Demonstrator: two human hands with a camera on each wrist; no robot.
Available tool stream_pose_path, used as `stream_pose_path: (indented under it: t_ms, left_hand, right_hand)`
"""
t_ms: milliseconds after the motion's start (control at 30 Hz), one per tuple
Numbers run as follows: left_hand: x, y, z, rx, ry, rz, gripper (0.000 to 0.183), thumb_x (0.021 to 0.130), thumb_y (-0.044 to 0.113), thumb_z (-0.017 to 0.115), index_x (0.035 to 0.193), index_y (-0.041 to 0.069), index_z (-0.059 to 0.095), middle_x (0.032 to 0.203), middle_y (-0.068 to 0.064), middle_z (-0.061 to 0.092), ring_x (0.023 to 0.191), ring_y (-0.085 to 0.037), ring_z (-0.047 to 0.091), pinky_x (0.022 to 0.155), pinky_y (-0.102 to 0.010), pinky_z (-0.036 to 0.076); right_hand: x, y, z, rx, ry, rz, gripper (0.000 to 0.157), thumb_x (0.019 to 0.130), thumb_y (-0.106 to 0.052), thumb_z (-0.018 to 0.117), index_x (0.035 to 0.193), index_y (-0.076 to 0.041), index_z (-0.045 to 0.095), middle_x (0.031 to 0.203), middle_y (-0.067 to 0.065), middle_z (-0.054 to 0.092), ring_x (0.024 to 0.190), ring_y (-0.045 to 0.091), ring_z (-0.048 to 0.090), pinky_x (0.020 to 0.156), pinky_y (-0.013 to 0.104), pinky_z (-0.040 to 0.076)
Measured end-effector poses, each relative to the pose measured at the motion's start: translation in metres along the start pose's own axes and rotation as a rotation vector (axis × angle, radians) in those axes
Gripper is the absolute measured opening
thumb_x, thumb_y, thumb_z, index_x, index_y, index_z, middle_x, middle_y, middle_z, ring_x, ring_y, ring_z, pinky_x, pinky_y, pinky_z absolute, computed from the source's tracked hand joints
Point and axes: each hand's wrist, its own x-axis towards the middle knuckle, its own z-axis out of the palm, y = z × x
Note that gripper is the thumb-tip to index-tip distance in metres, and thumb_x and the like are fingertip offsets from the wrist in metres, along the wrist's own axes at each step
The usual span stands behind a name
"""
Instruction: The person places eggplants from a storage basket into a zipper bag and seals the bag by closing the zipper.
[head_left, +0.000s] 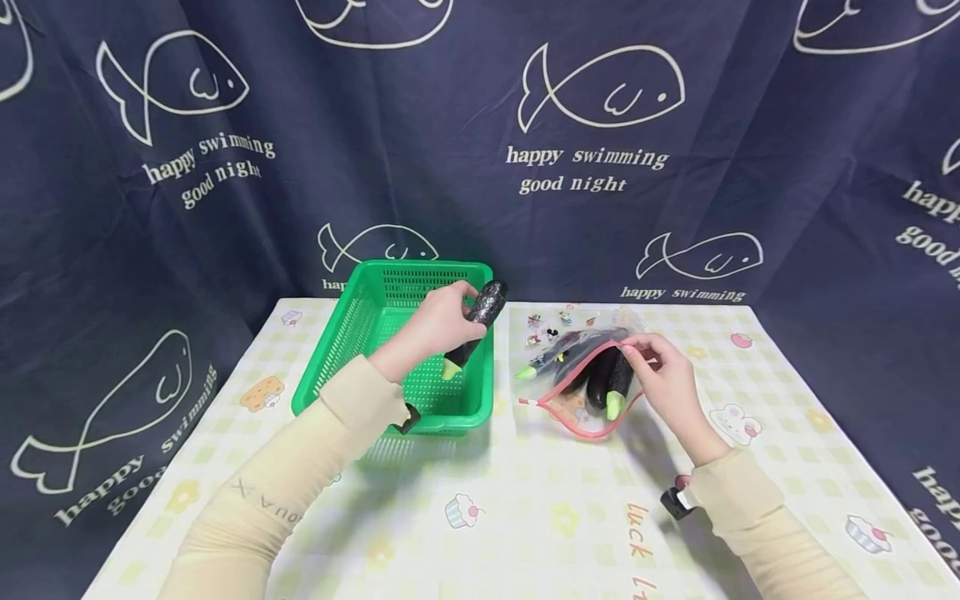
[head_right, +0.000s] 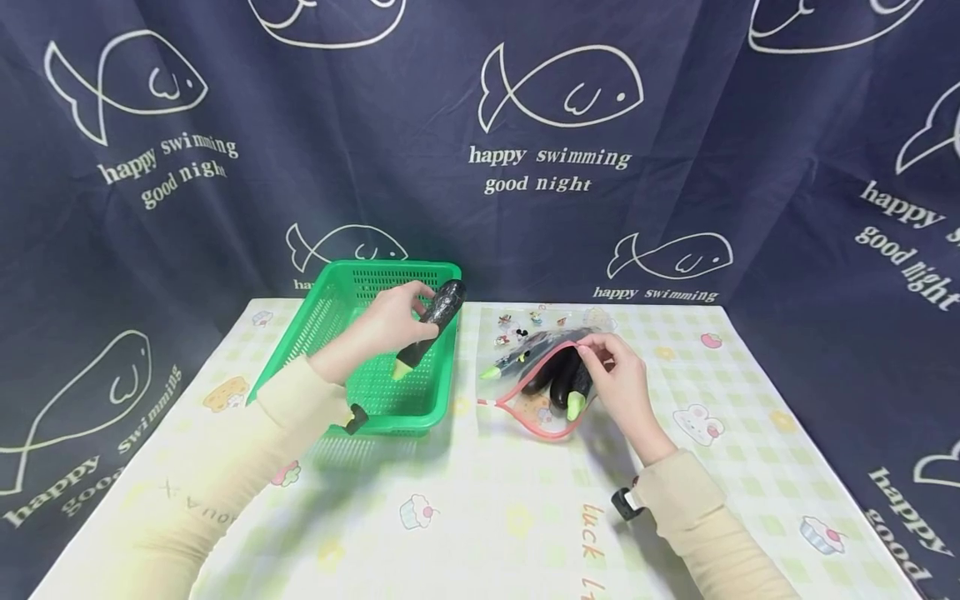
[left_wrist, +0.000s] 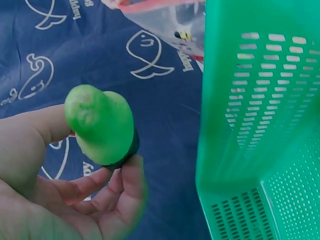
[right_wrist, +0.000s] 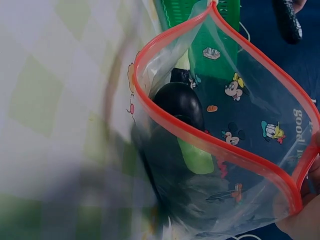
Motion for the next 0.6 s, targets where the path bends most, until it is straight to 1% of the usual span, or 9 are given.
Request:
stream_pose_path:
  t_ms: [133,233,367,500,600]
  left_hand:
    - [-0.004,0.005,0.006,-0.010,0.043,0.031,0.048,0.079,0.016,0.068,0.123,0.008,0.052,0.097,-0.008,0.062,0.081,-0.020,0.061,0.063,-0.028,0.053]
    - [-0.007,0.008,0.010,0.003,0.061,0.051,0.049,0.078,0.017,0.068,0.124,0.009,0.053,0.099,-0.007,0.062,0.088,-0.021,0.059,0.067,-0.030,0.052]
    - [-0.012,0.012,0.015,0.017,0.084,0.080,0.052,0.077,0.018,0.069,0.125,0.009,0.053,0.100,-0.007,0.063,0.092,-0.022,0.057,0.072,-0.033,0.050]
    - [-0.017,0.017,0.022,0.008,0.092,0.100,0.053,0.077,0.018,0.070,0.126,0.009,0.053,0.099,-0.006,0.062,0.091,-0.021,0.056,0.068,-0.030,0.050]
    - [-0.021,0.020,0.027,-0.014,0.085,0.117,0.054,0.077,0.018,0.070,0.128,0.009,0.053,0.098,-0.005,0.061,0.089,-0.019,0.055,0.062,-0.025,0.050]
  right_hand:
    - [0.001,0.002,0.000,-0.002,-0.001,-0.001,0.013,0.090,-0.014,0.064,0.095,-0.004,0.067,0.087,0.005,0.064,0.071,-0.003,0.053,0.061,0.010,0.043]
    - [0.002,0.002,0.000,-0.004,-0.004,0.000,0.013,0.090,-0.015,0.064,0.095,-0.004,0.067,0.087,0.004,0.064,0.071,-0.004,0.053,0.061,0.010,0.043]
    - [0.003,0.003,0.000,-0.007,-0.008,-0.001,0.013,0.090,-0.016,0.064,0.095,-0.004,0.067,0.088,0.006,0.065,0.071,-0.004,0.053,0.062,0.010,0.044]
    - [0.004,0.002,-0.001,-0.005,-0.013,-0.012,0.013,0.090,-0.014,0.064,0.096,-0.003,0.067,0.088,0.008,0.065,0.071,-0.004,0.053,0.062,0.011,0.044]
    - [0.004,0.003,-0.002,-0.010,-0.013,-0.011,0.012,0.090,-0.014,0.064,0.096,-0.004,0.067,0.086,0.006,0.064,0.071,-0.005,0.053,0.061,0.011,0.043]
